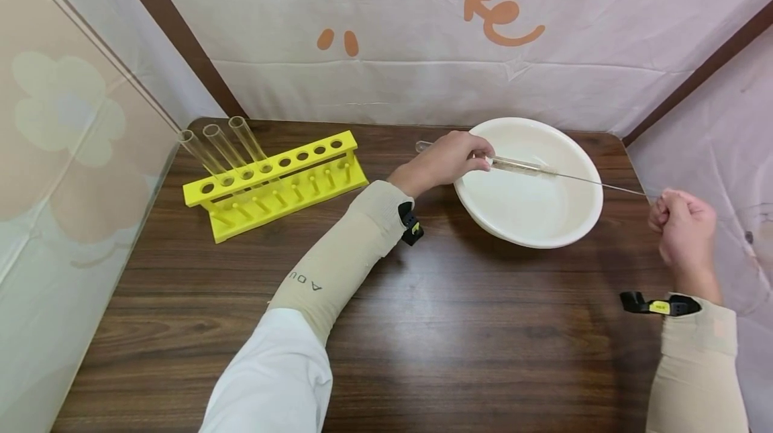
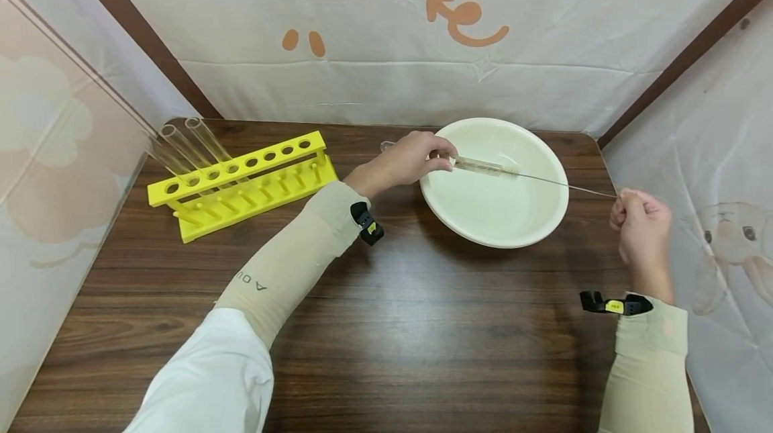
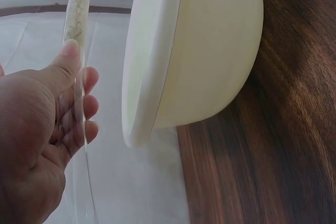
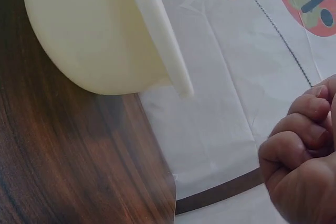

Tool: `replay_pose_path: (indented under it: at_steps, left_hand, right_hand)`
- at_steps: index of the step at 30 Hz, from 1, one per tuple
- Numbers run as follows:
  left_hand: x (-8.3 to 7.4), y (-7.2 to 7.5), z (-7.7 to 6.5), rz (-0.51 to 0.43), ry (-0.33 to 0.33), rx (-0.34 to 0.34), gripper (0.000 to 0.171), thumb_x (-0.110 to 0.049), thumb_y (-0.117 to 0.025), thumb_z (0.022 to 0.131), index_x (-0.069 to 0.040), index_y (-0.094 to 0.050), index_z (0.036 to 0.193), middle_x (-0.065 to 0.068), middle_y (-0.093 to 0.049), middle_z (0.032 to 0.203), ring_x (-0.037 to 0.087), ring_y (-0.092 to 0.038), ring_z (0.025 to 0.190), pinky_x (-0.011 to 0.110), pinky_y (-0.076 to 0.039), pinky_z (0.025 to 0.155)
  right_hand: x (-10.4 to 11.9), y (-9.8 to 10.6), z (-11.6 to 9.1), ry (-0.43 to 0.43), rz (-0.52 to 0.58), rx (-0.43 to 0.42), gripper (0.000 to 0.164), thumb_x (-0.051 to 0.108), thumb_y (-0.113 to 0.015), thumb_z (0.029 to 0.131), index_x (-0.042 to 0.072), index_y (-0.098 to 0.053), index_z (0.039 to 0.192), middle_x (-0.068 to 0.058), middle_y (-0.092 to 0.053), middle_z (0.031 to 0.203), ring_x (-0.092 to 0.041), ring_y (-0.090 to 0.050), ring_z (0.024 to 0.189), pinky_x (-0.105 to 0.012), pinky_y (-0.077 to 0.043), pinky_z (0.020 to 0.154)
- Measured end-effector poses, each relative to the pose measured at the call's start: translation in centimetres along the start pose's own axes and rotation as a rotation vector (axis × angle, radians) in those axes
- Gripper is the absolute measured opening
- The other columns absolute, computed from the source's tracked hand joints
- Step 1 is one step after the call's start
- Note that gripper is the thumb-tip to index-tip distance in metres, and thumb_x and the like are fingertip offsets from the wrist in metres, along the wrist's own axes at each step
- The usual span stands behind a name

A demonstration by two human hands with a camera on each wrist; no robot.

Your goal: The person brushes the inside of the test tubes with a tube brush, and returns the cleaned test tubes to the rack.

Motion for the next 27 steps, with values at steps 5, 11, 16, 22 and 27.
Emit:
replay_pose_path:
  at_steps: [5, 11, 16, 22, 27]
  left_hand:
    - [0.1, 0.2, -0.2, -0.004, 0.015, 0.008, 0.026, -0.026, -0.067, 0.099, -0.01, -0.072, 0.12, 0.0, -0.071, 0.108, 0.013, -0.061, 0.095, 0.024, -0.046, 0.087]
    - [0.8, 0.2, -0.5, -0.021, 0.026, 0.012, 0.028, -0.025, -0.067, 0.1, -0.009, -0.071, 0.122, 0.001, -0.072, 0.113, 0.012, -0.061, 0.099, 0.024, -0.046, 0.089]
    - [1.1, 0.3, -0.7, -0.029, 0.037, 0.024, 0.028, -0.023, -0.066, 0.101, -0.008, -0.071, 0.123, 0.001, -0.071, 0.115, 0.013, -0.061, 0.1, 0.023, -0.046, 0.09]
    - [0.9, 0.6, -0.9, -0.029, 0.042, 0.054, 0.03, -0.024, -0.063, 0.102, -0.008, -0.069, 0.127, 0.002, -0.07, 0.121, 0.013, -0.061, 0.106, 0.024, -0.046, 0.094]
    - [0.9, 0.7, -0.9, -0.031, 0.046, 0.073, 0.031, -0.023, -0.061, 0.103, -0.006, -0.069, 0.128, 0.003, -0.069, 0.123, 0.013, -0.061, 0.112, 0.024, -0.045, 0.098]
  right_hand:
    - [0.3, 0.3, 0.2, -0.111, 0.014, 0.051, 0.046, -0.014, -0.028, 0.1, -0.005, -0.031, 0.055, -0.003, -0.029, 0.049, -0.018, -0.01, 0.05, -0.03, 0.0, 0.048]
    - [0.4, 0.8, 0.0, -0.108, -0.091, 0.061, 0.045, -0.009, -0.036, 0.101, -0.005, -0.041, 0.057, -0.003, -0.037, 0.051, -0.015, -0.018, 0.046, -0.025, -0.009, 0.042]
    - [-0.3, 1.3, -0.5, 0.034, -0.147, 0.051, 0.03, -0.003, -0.056, 0.102, -0.007, -0.061, 0.072, -0.006, -0.065, 0.064, -0.011, -0.051, 0.051, -0.016, -0.04, 0.046]
    - [-1.0, 1.5, -0.2, 0.138, -0.061, 0.079, 0.023, -0.003, -0.06, 0.099, -0.016, -0.06, 0.079, -0.012, -0.069, 0.071, -0.013, -0.052, 0.054, -0.016, -0.037, 0.045]
    - [-1.0, 1.5, 0.2, 0.222, -0.046, 0.037, 0.022, -0.007, -0.062, 0.097, -0.024, -0.058, 0.082, -0.014, -0.07, 0.07, -0.014, -0.054, 0.053, -0.016, -0.036, 0.045]
Point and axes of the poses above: each hand's wrist, its own z-axis towards the middle knuckle, its own y-axis out of the back of the hand, x = y × z, the point moved 2 cm from there along z, towards the middle knuckle
